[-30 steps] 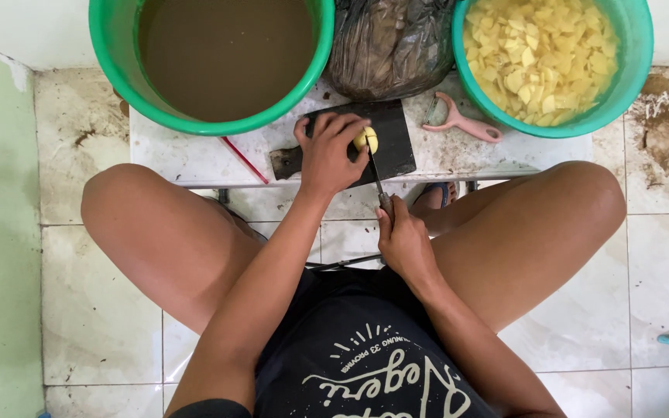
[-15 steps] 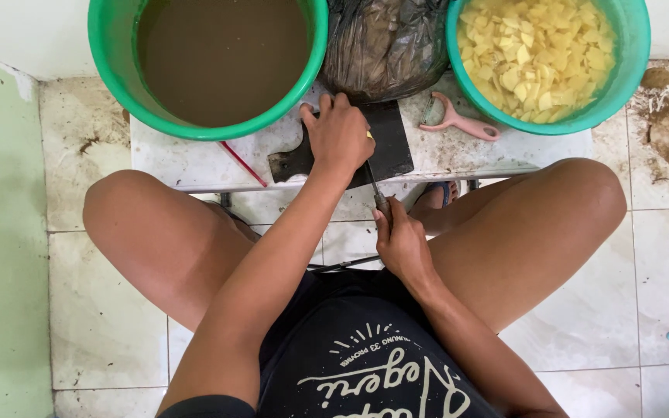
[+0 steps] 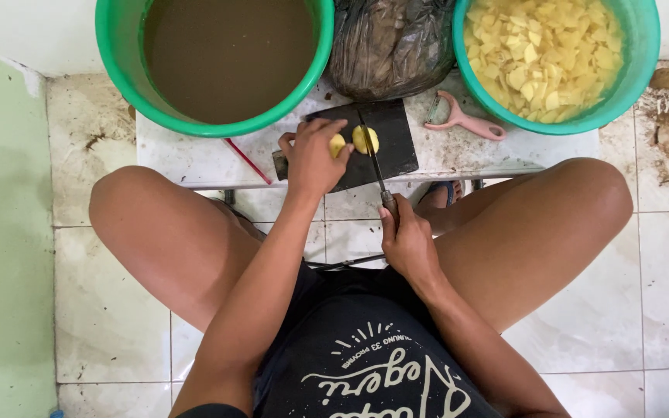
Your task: Slicing peeled potatoes into small pieces on a cutting board using a knife
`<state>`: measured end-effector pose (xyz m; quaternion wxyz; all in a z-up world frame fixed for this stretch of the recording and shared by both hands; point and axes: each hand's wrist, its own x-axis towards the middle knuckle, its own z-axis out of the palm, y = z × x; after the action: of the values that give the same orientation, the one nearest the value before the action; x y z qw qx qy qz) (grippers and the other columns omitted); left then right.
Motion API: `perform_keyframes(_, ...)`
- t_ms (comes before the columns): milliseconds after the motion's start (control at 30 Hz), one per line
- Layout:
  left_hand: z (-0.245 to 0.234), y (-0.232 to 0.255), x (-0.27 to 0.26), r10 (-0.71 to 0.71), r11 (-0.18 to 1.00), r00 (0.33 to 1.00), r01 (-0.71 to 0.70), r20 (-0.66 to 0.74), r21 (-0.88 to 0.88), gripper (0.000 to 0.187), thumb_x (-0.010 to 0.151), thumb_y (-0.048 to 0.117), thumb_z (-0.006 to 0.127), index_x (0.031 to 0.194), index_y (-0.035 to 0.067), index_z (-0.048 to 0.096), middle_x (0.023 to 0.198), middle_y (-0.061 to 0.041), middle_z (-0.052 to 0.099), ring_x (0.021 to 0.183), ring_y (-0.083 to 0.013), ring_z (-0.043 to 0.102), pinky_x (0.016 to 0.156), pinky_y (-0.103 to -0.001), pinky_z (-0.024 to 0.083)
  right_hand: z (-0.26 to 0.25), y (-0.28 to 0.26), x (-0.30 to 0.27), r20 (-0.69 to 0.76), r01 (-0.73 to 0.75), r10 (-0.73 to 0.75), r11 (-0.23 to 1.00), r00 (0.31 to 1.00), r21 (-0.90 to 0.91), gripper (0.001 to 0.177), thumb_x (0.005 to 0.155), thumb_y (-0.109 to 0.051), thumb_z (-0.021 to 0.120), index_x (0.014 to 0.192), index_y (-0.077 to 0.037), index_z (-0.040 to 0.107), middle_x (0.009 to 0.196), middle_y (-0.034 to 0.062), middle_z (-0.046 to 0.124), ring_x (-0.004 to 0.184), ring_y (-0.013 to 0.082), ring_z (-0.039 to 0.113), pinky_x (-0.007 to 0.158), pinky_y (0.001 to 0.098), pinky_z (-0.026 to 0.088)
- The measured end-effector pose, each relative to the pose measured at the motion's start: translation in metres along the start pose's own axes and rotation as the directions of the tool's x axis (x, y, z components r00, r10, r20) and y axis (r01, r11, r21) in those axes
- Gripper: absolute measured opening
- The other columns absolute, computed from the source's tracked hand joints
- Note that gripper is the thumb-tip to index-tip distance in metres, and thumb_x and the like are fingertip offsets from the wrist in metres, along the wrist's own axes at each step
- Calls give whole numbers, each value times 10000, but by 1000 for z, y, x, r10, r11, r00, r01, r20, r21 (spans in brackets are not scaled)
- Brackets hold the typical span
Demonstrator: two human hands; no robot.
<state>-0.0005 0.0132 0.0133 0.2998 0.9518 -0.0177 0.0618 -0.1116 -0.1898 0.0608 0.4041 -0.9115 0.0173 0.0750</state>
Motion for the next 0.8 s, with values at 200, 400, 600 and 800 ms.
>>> perform_keyframes(200,12,12,-4,67,998,997,-67,-41,8,373,995,164,892,1350,96,802,1260,-63,742,1291,-275,603,1179,-652,313,-11,-10,-5,-28,-12,13,999,1000,46,380,1033,-300,573,1311,-43,611,955,294,741,939,492,716,762,574,578)
perform_keyframes(400,34,1,-3,80,996,995,-78,-60,33,408,941,235,937,1330,203,817,1235,5,792,1311,-216,606,1195,-668,239,-24,-1,-17,-33,-70,72,996,997,57,392,1047,-267,554,1320,9,606,919,325,727,901,526,702,713,612,579)
perform_keyframes(600,37,-3,-2,95,996,993,-94,-67,11,405,953,241,945,1334,198,814,1230,11,796,1303,-210,597,1198,-665,239,-42,-14,-42,56,-257,255,966,965,33,454,1024,-369,533,1355,-68,606,1059,271,746,1048,484,687,883,607,557)
perform_keyframes(800,27,-3,-3,98,995,993,-100,-63,-22,392,980,218,938,1346,166,806,1243,-25,803,1311,-254,613,1203,-704,274,-55,-28,-63,146,-349,355,935,924,-64,436,1014,-415,529,1346,-150,627,1073,216,766,1085,463,683,919,615,540)
